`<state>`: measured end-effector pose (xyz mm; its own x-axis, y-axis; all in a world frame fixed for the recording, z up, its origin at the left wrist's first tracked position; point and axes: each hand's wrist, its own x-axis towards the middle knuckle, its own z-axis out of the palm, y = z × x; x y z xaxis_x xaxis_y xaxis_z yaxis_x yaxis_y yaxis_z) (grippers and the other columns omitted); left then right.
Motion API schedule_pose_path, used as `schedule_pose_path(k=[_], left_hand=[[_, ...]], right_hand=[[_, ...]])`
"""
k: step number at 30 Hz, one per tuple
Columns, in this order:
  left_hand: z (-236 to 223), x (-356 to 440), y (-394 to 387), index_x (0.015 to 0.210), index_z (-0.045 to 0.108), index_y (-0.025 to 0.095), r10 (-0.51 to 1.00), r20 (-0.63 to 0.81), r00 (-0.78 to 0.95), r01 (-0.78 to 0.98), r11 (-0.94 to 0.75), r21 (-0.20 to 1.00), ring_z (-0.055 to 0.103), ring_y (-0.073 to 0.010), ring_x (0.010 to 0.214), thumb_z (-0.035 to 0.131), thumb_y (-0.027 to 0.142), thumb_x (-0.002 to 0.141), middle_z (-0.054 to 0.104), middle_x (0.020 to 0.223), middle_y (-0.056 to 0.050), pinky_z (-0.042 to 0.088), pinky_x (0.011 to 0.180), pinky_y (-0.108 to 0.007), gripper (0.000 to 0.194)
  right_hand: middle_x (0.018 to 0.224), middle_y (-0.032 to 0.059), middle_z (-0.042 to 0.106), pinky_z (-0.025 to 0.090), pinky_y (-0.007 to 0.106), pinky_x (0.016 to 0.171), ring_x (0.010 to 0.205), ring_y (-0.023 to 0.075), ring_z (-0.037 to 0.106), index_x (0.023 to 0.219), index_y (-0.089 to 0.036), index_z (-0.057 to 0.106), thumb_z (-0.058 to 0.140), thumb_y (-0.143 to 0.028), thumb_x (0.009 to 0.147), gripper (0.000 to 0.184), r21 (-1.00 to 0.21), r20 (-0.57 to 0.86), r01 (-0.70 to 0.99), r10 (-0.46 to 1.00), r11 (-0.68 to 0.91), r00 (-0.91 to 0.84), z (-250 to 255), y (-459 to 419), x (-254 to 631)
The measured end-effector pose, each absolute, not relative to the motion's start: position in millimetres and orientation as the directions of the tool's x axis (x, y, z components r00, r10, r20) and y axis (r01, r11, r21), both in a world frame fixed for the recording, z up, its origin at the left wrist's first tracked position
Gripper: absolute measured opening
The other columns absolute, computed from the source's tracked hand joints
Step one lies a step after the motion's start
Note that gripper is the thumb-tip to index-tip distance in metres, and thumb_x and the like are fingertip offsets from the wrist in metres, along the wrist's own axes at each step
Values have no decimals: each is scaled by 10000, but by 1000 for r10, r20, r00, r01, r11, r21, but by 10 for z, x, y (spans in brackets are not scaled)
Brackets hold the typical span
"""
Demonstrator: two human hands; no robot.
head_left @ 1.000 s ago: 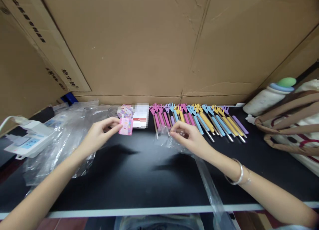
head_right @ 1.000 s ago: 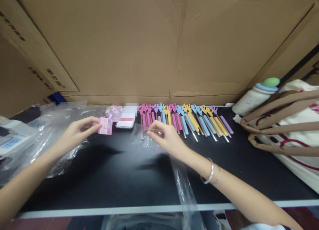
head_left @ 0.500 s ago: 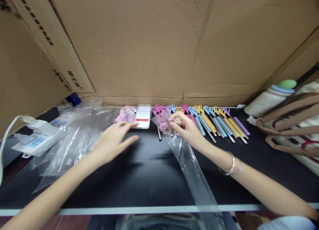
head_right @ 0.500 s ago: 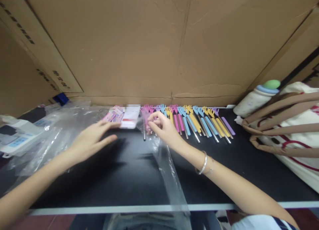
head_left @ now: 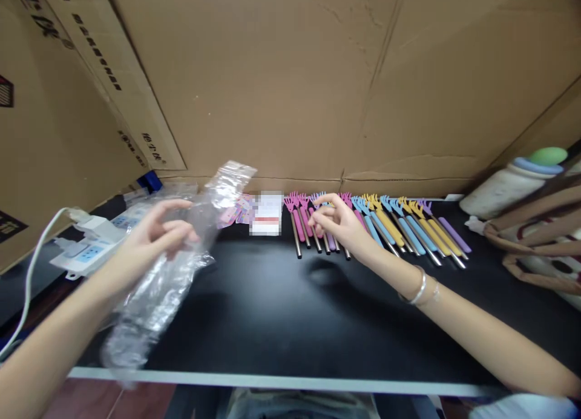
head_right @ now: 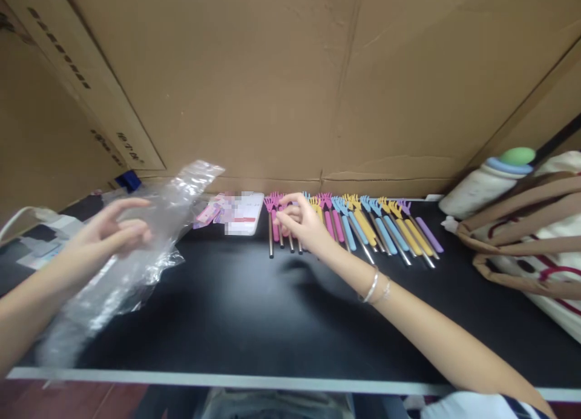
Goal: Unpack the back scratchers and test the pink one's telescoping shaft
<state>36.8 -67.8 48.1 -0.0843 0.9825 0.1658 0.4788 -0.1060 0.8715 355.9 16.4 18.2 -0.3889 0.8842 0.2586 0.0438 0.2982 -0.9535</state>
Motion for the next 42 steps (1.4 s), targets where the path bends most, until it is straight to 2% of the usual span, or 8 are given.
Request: schedule_pose_path(k=[5,10,13,16,24,30,36,42], left_hand=[[488,-270,-444,1192,460,261,923,260,-285,722,29,691,551,-150,736,507,411,824,622,853,-8,427,651,-241,400],[337,-531,-276,1146,569,263,977,164,-134,986,148,-76,458,-326,1092,320,468,895,505,1209,-95,400,872,-479,409],[236,-450,-262,1173,559,269,958,287,-20,960,98,-261,348,-364,1209,295,456,913,345,1387,-85,368,925,-523,415],[147,-293,-283,1213,525,268,950,308,60,960,29,-278,355,-335,1230,309,462,917,371,1395,-80,353,961,-506,414],[-133,-254,-426,1353,401,189,991,-3,135,986,-135,-97,382,-301,1270,265,470,929,419,1400,-122,316,1013,-467,526],[-40,-177,-435,1274,475,195,967,146,208,974,-191,-121,439,-278,1220,330,385,918,465,1356,-115,355,994,-438,429],[67,947,-570,1095,579,254,736,268,622,769,-639,-30,551,-178,1038,355,250,918,622,1122,-30,417,881,-305,286],[-199,1813,-545,980,575,225,410,281,868,457,-881,-125,548,-134,739,376,184,917,614,807,-8,370,608,-248,213]], right_hand=[[740,-1,588,469,262,593,617,112,571,950,-206,464,501,-308,863,139,-833,294,320,850,452,-437,0,74,3996],[799,32,618,449,260,615,706,135,575,870,-192,547,447,-236,874,110,-630,302,531,808,567,-505,53,-115,4219],[872,47,634,465,284,678,771,153,587,892,-197,563,431,-221,881,134,-551,326,577,792,603,-516,47,-175,4296],[918,61,641,473,310,747,837,168,596,905,-202,568,428,-214,887,142,-501,349,589,771,634,-532,24,-210,4358],[870,36,670,463,281,718,797,158,628,943,-213,569,432,-193,890,149,-351,357,625,717,697,-599,70,-361,4395],[822,29,668,437,279,686,748,155,618,913,-211,586,411,-170,890,181,-231,332,616,656,753,-678,28,-428,4323],[786,33,625,410,253,675,737,141,572,891,-195,591,393,-154,897,203,-195,262,573,605,796,-752,-152,-471,4212],[801,35,600,391,237,681,758,134,534,895,-189,582,388,-157,908,197,-213,288,533,574,819,-767,-294,-445,4163]])
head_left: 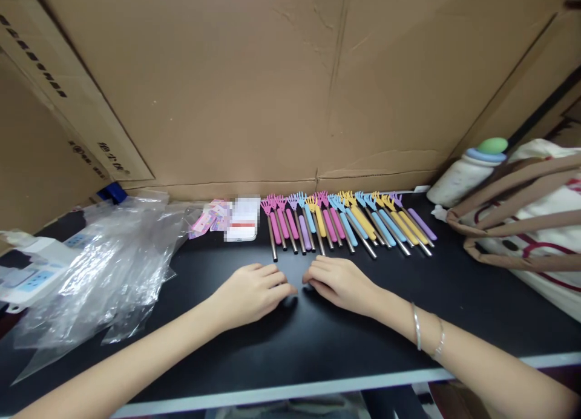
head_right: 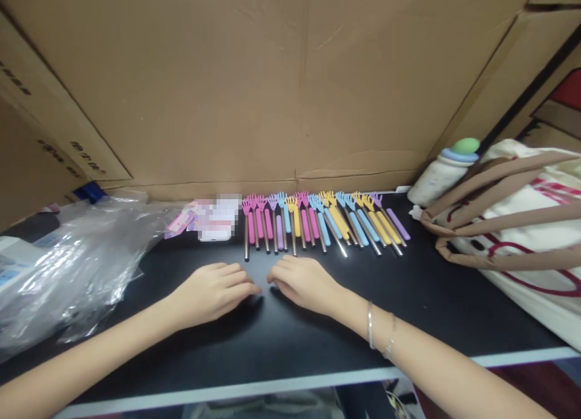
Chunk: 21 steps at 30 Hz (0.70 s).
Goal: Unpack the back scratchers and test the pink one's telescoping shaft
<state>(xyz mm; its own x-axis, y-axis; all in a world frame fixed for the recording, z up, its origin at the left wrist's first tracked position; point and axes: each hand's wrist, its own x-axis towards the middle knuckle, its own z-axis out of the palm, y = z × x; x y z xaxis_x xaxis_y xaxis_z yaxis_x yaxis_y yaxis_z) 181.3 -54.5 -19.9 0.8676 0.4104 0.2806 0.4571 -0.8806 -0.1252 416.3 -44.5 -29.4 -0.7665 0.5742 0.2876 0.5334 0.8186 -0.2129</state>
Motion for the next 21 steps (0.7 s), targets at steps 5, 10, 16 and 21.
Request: schedule_pose_path(k=[5,10,16,21], left_hand=[[-400,1912,-462,977,562,222,409,303,861,438,-899,-31,518,-143,773,378,179,912,582,849,-20,383,640,-249,200],[-421,1871,-454,1011,564,241,469,293,833,446,-883,145,520,-143,849,385,153,899,583,941,-21,407,730,-261,229],[-399,1876,-458,1004,568,236,485,306,820,443,-874,199,527,-142,902,389,147,892,579,1013,-27,409,783,-265,229],[-398,1876,-461,1013,562,237,500,296,814,451,-865,221,523,-154,926,393,135,878,573,1057,-31,409,784,-274,239]], right_hand=[[778,33,575,378,252,678,763,146,488,871,-183,580,386,-131,896,203,-170,310,503,531,847,-789,-347,-430,4123],[795,36,552,375,257,687,783,149,469,853,-182,576,380,-134,899,207,-172,279,513,541,841,-793,-354,-439,4091],[870,49,561,396,266,727,820,152,479,893,-185,570,379,-127,895,200,-191,307,496,531,847,-790,-366,-441,4083],[931,60,562,407,271,756,854,152,483,910,-185,562,385,-106,882,196,-182,332,484,517,856,-789,-366,-447,4077]])
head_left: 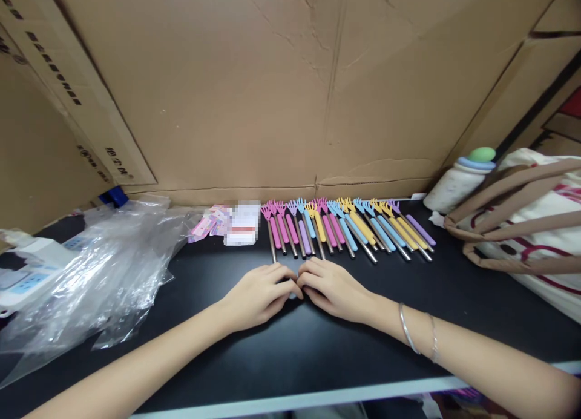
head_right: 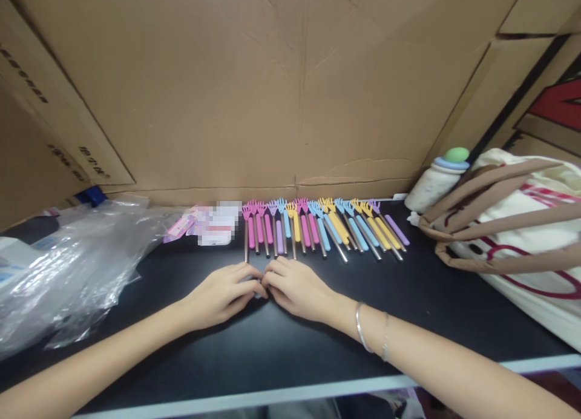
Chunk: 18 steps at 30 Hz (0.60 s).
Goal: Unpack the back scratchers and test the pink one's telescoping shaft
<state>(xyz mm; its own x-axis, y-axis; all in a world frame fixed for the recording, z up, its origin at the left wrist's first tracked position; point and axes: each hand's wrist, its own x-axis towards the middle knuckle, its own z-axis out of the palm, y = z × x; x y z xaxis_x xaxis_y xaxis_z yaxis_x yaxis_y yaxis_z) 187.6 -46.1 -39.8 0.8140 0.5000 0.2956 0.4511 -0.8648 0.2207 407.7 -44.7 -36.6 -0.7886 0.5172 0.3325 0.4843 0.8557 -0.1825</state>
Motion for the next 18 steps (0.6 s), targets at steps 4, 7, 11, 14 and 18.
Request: schedule_pose_path(k=[4,7,11,14,18], left_hand=[[-396,1881,-464,1014,555,234,499,289,817,448,-865,226,520,-159,930,392,130,879,578,1043,-30,411,788,-276,236],[-396,1883,-465,1023,553,231,495,293,818,447,-868,216,522,-161,923,394,127,874,585,1027,-35,416,790,-279,242],[-395,1883,-466,1038,551,229,497,286,819,451,-867,213,520,-165,938,385,138,884,587,1034,-38,421,798,-279,243],[-397,1881,-468,1051,545,229,501,284,818,457,-865,209,519,-163,946,375,149,895,586,1042,-34,419,806,-280,245],[-405,1874,-468,1064,529,224,507,293,810,459,-861,220,525,-162,943,385,143,885,588,1028,-33,420,801,-275,244]], right_hand=[[912,55,556,403,269,744,836,151,473,902,-181,558,384,-109,881,190,-157,331,492,515,856,-791,-366,-449,4074],[884,53,554,399,271,735,820,154,463,889,-178,554,376,-118,886,189,-141,321,501,518,854,-793,-365,-451,4071],[849,53,553,397,277,727,805,160,460,873,-173,550,371,-135,892,184,-133,312,508,522,851,-794,-367,-451,4067],[847,54,553,399,277,736,816,161,461,876,-167,549,372,-130,890,181,-143,313,506,524,851,-792,-374,-447,4064],[873,57,564,407,280,749,825,158,472,907,-159,541,383,-121,880,164,-178,317,511,540,841,-779,-395,-438,4065]])
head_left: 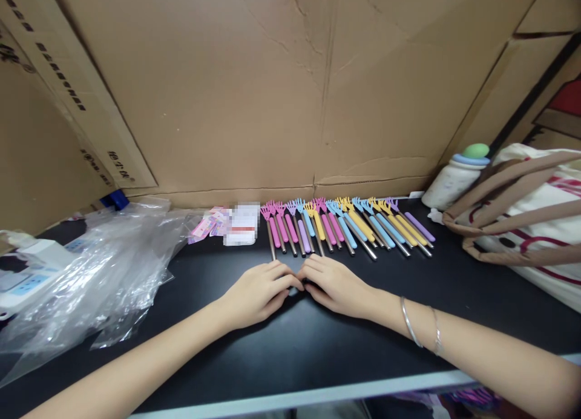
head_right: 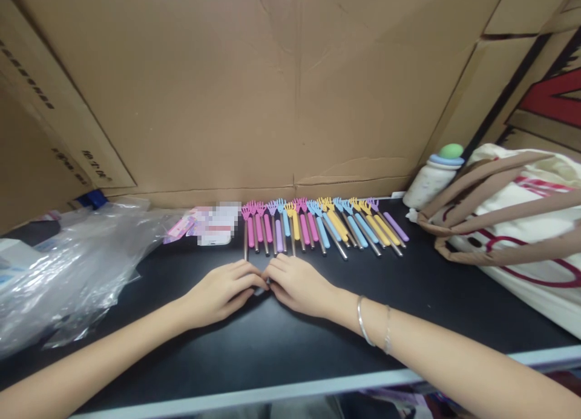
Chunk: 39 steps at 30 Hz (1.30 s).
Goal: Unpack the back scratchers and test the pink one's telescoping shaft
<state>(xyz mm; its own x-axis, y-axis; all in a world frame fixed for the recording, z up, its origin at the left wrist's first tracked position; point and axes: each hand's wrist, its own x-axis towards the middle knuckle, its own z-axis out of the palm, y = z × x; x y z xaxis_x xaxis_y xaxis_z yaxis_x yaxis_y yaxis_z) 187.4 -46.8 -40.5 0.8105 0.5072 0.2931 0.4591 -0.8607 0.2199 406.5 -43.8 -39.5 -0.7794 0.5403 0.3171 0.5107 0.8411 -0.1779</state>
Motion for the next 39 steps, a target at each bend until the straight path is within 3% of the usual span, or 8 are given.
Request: schedule_pose_path(k=[39], left_hand=[[-401,1870,-453,1015,536,225,520,262,813,459,-849,262,511,-163,961,372,132,889,584,1051,-25,408,821,-286,227]], right_hand=[[918,57,552,409,303,799,892,176,472,914,-165,549,422,-132,870,138,-154,210,516,539,842,-816,-311,-471,4115]])
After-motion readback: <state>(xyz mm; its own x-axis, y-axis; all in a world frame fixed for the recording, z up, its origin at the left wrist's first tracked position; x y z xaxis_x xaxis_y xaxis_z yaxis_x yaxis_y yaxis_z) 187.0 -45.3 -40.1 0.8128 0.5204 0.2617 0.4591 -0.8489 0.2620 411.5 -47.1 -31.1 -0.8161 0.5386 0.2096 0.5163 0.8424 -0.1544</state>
